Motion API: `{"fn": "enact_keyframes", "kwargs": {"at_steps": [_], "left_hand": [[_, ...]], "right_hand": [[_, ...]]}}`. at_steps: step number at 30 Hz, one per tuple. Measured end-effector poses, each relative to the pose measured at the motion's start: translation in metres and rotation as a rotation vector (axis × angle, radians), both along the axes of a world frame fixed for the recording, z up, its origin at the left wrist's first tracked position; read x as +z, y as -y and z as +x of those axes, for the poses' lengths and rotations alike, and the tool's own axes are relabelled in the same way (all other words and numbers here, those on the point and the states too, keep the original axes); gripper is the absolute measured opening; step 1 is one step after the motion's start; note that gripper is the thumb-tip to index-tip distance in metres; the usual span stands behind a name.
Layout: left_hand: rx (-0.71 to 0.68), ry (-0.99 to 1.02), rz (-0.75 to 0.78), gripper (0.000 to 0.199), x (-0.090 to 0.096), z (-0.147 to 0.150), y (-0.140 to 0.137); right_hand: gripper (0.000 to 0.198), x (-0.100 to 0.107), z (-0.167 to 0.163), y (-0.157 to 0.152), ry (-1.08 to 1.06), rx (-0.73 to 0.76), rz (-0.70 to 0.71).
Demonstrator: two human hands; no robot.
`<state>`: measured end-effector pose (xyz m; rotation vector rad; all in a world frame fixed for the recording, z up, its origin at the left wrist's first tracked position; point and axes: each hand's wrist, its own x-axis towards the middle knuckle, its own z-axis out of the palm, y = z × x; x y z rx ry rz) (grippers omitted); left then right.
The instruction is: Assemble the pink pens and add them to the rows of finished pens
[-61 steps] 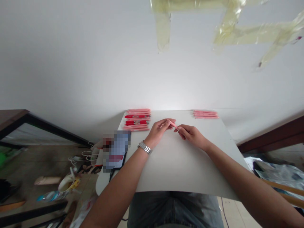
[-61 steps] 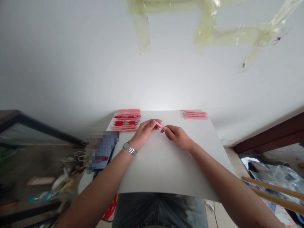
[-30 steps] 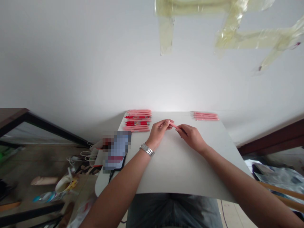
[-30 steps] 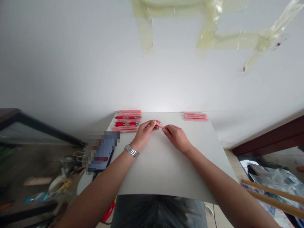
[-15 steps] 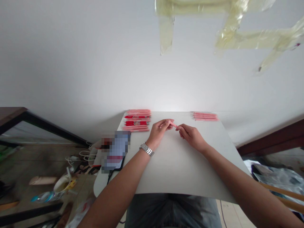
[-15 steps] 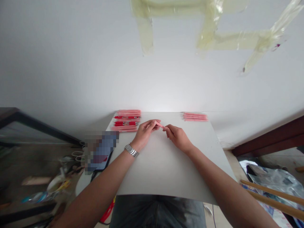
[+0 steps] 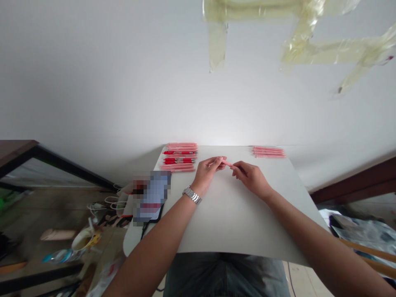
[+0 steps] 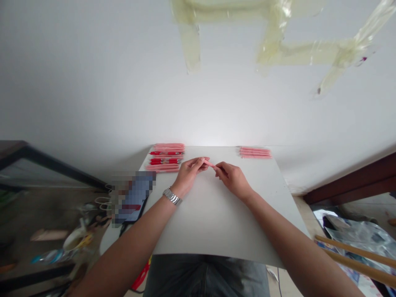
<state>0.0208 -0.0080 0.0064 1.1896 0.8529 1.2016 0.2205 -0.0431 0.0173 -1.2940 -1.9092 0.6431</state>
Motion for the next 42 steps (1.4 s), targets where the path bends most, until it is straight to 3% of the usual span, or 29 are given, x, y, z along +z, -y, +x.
{"fn": "enact_keyframes", "kwargs": {"at_steps": [8,18,35,42], "left_hand": [[0.008,0.034,-0.019,0.041,-0.003,0.0,-0.001],[-0.141,0.114,-0.013,0.032,-0.001,-0.001,-0.001],[-0.123,0.098,-0.033,0.037,-0.002,-0.001,-0.001],[-0.098,0.123,-0.023,0.033,-0.002,0.0,-0.001]], "right_hand": [[0.034,-0.003,-0.001,-0.002,0.003,-0.031,0.059],[0.035,-0.006,0.002,-0.003,-0.011,-0.041,0.051],[0.024,-0.013,0.004,-0.008,0.054,-0.122,0.159],[0.024,-0.012,0.004,-0.006,0.055,-0.059,0.114]]}}
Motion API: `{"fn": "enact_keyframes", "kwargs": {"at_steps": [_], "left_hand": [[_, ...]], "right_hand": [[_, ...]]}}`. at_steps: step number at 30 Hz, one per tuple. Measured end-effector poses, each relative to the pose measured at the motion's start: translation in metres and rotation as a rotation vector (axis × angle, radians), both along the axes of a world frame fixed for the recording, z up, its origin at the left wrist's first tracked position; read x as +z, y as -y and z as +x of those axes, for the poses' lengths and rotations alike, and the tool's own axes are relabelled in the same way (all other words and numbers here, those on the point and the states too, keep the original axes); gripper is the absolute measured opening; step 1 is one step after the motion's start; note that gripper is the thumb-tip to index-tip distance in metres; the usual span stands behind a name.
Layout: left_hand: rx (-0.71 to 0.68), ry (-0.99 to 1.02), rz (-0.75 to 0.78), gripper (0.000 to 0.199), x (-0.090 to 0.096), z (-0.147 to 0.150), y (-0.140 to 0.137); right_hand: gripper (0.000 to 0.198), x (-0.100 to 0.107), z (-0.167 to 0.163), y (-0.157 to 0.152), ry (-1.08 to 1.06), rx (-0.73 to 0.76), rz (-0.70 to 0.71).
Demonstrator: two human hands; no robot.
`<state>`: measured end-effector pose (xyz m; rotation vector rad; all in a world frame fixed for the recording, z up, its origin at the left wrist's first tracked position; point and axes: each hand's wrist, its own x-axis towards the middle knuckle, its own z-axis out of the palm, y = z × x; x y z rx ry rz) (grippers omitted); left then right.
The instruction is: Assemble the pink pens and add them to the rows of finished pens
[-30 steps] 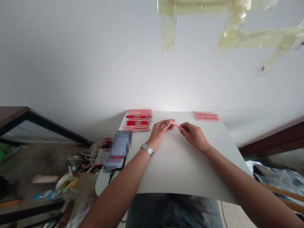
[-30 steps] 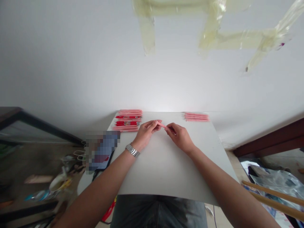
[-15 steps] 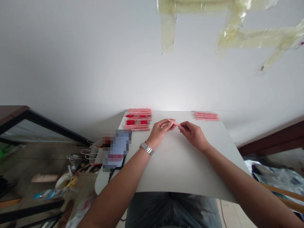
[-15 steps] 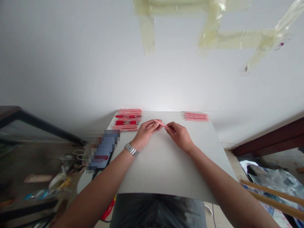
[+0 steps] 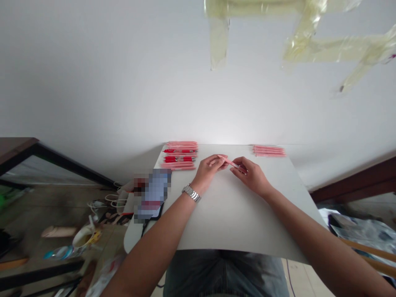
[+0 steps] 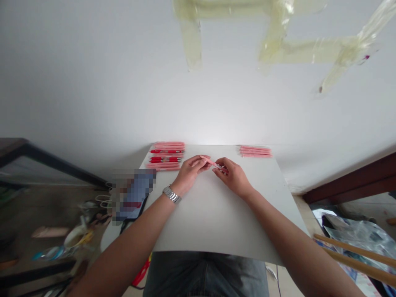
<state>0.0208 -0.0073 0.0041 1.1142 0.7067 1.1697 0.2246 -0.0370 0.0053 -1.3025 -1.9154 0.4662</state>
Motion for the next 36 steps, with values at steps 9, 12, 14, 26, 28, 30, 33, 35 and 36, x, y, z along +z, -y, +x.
{"fn": "enact_keyframes", "kwargs": {"at_steps": [9,12,14,26,28,30,33,35,36], "left_hand": [[0.015,0.018,0.007,0.033,0.006,-0.001,0.0],[0.013,0.016,0.012,0.034,0.006,0.0,0.0],[0.017,0.007,0.015,0.033,0.004,0.0,0.0],[0.008,-0.045,0.018,0.035,0.003,0.0,0.0],[0.009,-0.05,0.022,0.035,0.003,0.0,0.0],[0.008,-0.05,0.026,0.035,0.003,-0.001,0.0],[0.002,-0.043,0.023,0.037,0.002,-0.001,-0.001],[0.003,-0.041,0.017,0.038,0.002,-0.001,-0.001],[0.006,-0.042,0.014,0.038,0.002,-0.001,-0.001]], "right_hand": [[0.042,0.013,-0.001,0.005,-0.063,0.099,-0.153],[0.041,0.011,-0.001,0.003,-0.024,0.087,-0.098],[0.037,0.009,-0.001,0.002,-0.015,0.071,-0.07],[0.02,-0.003,0.001,-0.001,-0.063,-0.003,-0.085],[0.022,0.0,0.001,0.001,-0.062,0.005,-0.088],[0.028,0.003,0.0,0.002,-0.056,0.031,-0.09],[0.039,0.007,0.0,0.002,-0.037,0.067,-0.077],[0.041,0.008,-0.001,0.001,-0.019,0.084,-0.042],[0.041,0.008,-0.001,0.001,-0.012,0.089,-0.022]]}}
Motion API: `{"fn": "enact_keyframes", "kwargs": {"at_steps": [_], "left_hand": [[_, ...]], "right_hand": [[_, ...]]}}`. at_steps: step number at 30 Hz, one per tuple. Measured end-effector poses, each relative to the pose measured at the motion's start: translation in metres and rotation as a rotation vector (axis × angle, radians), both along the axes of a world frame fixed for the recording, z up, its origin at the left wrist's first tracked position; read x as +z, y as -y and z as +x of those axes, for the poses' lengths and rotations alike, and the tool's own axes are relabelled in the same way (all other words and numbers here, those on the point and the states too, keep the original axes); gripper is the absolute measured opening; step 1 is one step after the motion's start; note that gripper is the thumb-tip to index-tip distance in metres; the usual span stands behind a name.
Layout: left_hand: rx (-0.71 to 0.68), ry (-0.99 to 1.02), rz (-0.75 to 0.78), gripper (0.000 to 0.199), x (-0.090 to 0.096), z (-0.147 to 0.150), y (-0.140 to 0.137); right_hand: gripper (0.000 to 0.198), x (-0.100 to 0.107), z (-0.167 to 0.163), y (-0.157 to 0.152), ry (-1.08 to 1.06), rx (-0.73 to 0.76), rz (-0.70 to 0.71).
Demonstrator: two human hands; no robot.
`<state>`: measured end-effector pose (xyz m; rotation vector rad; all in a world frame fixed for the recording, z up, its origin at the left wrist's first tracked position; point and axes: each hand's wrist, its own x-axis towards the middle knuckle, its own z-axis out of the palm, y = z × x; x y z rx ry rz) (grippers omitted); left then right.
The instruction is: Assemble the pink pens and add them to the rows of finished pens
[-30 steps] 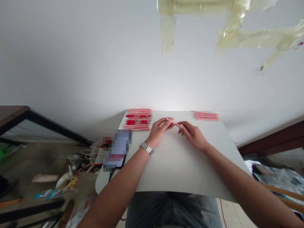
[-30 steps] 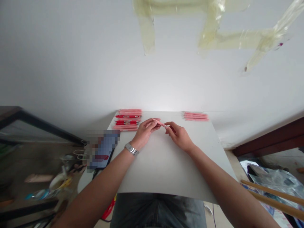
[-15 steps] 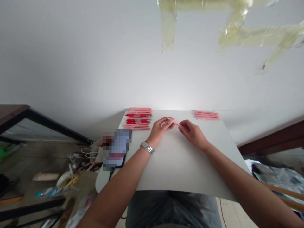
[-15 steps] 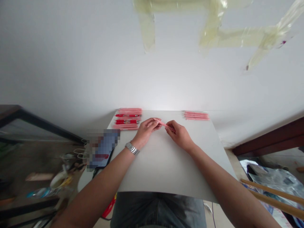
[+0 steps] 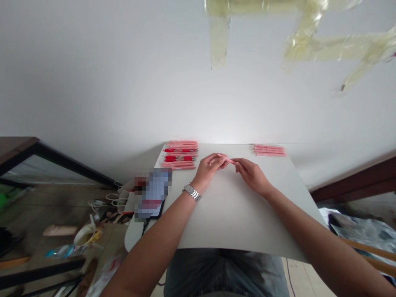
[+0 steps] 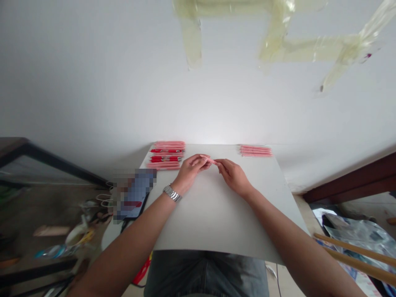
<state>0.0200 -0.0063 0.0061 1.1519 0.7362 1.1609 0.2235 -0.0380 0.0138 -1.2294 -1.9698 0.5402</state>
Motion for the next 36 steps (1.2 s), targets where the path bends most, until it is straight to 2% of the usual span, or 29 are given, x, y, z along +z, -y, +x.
{"fn": "enact_keyframes", "kwargs": {"at_steps": [3,12,19,23,36], "left_hand": [[0.008,-0.009,0.004,0.036,0.0,0.0003,0.0002],[0.003,-0.003,0.004,0.037,-0.0004,0.0013,0.0012],[-0.003,-0.008,0.011,0.038,0.0001,0.0011,0.0007],[-0.006,-0.029,0.019,0.038,0.0004,0.0,0.0012],[0.008,-0.008,0.014,0.036,0.0004,0.0007,0.0013]], "right_hand": [[0.036,-0.0004,-0.0008,-0.0002,0.005,-0.018,0.026],[0.021,-0.0064,0.0002,0.0009,-0.027,-0.079,-0.038],[0.033,-0.0029,-0.0002,0.0018,-0.046,-0.048,-0.055],[0.038,-0.0002,-0.0006,0.001,-0.038,-0.024,-0.006],[0.026,-0.004,0.0001,0.0006,0.003,-0.072,0.047]]}}
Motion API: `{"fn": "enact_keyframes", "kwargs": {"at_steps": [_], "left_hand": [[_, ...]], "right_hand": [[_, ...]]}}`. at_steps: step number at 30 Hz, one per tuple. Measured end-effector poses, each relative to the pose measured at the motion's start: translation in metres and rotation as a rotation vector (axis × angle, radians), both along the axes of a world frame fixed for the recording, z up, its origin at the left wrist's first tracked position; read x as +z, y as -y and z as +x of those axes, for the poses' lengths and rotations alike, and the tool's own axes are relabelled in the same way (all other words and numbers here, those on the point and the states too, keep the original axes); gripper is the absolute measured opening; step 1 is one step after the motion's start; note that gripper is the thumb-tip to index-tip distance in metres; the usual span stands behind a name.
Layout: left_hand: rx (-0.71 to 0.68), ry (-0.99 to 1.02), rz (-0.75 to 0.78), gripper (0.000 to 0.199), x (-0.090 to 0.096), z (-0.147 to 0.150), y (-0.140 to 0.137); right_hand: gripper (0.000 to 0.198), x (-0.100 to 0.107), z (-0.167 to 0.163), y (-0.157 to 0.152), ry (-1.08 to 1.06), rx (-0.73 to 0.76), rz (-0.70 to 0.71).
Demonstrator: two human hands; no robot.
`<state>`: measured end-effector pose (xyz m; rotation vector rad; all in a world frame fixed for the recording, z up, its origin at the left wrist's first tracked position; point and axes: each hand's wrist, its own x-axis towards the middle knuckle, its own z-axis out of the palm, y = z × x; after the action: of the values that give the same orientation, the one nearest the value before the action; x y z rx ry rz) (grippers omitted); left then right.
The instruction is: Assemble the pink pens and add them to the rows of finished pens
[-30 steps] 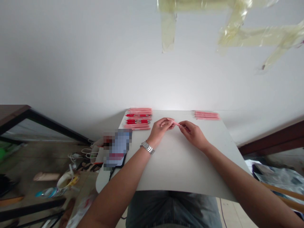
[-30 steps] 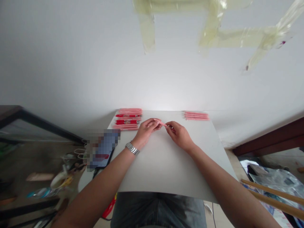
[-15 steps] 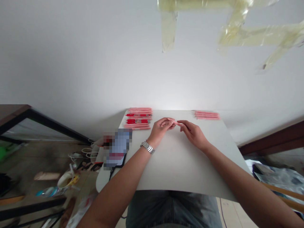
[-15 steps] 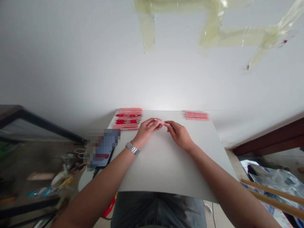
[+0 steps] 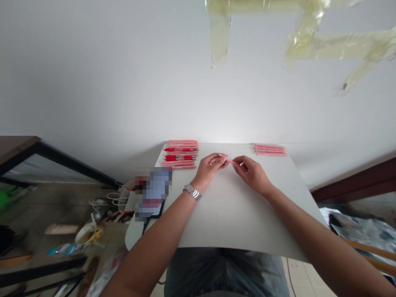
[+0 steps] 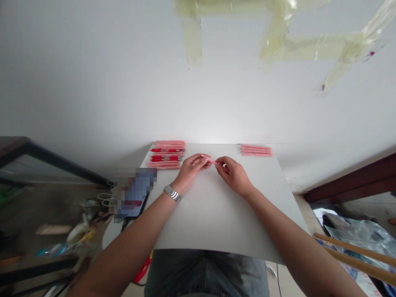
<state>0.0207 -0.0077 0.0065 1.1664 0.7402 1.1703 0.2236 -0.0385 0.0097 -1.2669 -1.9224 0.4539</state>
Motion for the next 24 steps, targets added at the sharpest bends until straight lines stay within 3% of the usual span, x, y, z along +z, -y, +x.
{"fn": "enact_keyframes", "kwargs": {"at_steps": [6,10,15,24], "left_hand": [[0.004,-0.017,0.0,0.035,-0.0006,0.0004,-0.0002],[0.006,-0.016,0.002,0.037,-0.0016,0.0004,-0.0007],[0.012,-0.021,0.014,0.038,-0.0017,0.0001,-0.0009],[0.02,-0.014,0.011,0.036,0.0004,0.0007,-0.0004]], "right_hand": [[0.02,-0.0035,0.0009,-0.001,-0.029,-0.009,-0.054],[0.027,-0.0006,-0.0007,-0.0002,-0.052,0.015,-0.081],[0.035,0.003,-0.0024,-0.0003,-0.021,0.054,-0.016],[0.025,0.0033,-0.0027,0.0009,0.0,0.006,0.013]]}}
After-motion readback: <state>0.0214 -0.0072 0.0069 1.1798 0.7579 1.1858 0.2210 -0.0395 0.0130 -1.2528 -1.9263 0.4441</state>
